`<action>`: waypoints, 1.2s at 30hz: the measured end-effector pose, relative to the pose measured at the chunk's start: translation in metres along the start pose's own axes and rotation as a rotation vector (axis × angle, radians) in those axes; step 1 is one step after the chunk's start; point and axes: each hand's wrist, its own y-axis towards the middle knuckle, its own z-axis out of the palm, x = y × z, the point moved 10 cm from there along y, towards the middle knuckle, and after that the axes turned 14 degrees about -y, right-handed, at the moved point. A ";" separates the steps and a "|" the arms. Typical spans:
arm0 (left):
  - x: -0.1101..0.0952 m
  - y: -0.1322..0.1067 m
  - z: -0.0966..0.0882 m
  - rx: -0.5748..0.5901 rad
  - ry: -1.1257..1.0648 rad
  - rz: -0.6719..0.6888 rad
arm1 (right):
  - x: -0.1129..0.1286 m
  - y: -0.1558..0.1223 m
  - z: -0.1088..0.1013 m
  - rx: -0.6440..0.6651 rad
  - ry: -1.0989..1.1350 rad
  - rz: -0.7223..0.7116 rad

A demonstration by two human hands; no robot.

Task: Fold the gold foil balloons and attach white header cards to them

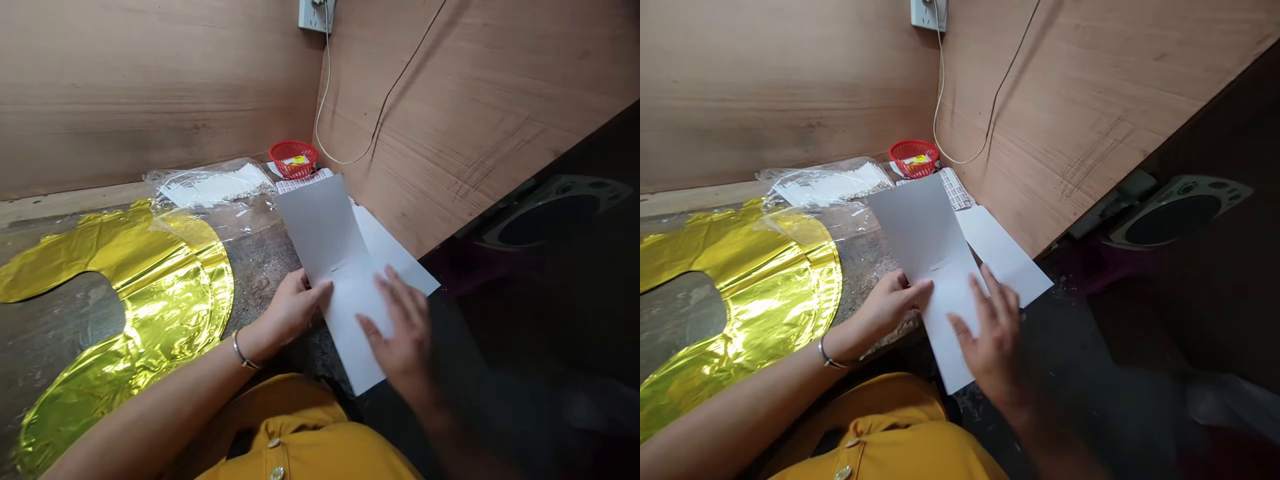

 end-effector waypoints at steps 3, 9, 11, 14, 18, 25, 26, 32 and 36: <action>0.011 -0.003 -0.017 0.018 0.041 -0.143 | -0.052 0.011 0.033 0.249 0.402 0.325; 0.006 -0.015 -0.024 0.014 0.080 -0.167 | -0.055 0.013 0.094 0.530 1.060 0.591; 0.007 -0.018 -0.025 0.035 0.108 -0.197 | -0.047 0.008 0.101 0.579 1.119 0.610; 0.007 -0.021 -0.024 0.098 0.064 -0.228 | -0.041 0.006 0.101 0.596 1.186 0.634; 0.003 -0.020 -0.031 0.056 -0.018 -0.175 | -0.037 0.008 0.097 0.637 1.233 0.614; -0.024 -0.024 -0.027 0.007 0.300 0.127 | -0.030 0.020 0.101 0.758 1.171 0.476; -0.032 -0.027 -0.023 0.027 0.401 0.217 | -0.030 0.020 0.103 0.785 1.103 0.448; -0.035 -0.026 -0.024 0.062 0.392 0.140 | -0.030 0.021 0.085 0.658 0.840 0.326; -0.027 -0.025 -0.021 0.094 0.529 0.047 | -0.015 0.014 0.073 0.639 0.763 0.230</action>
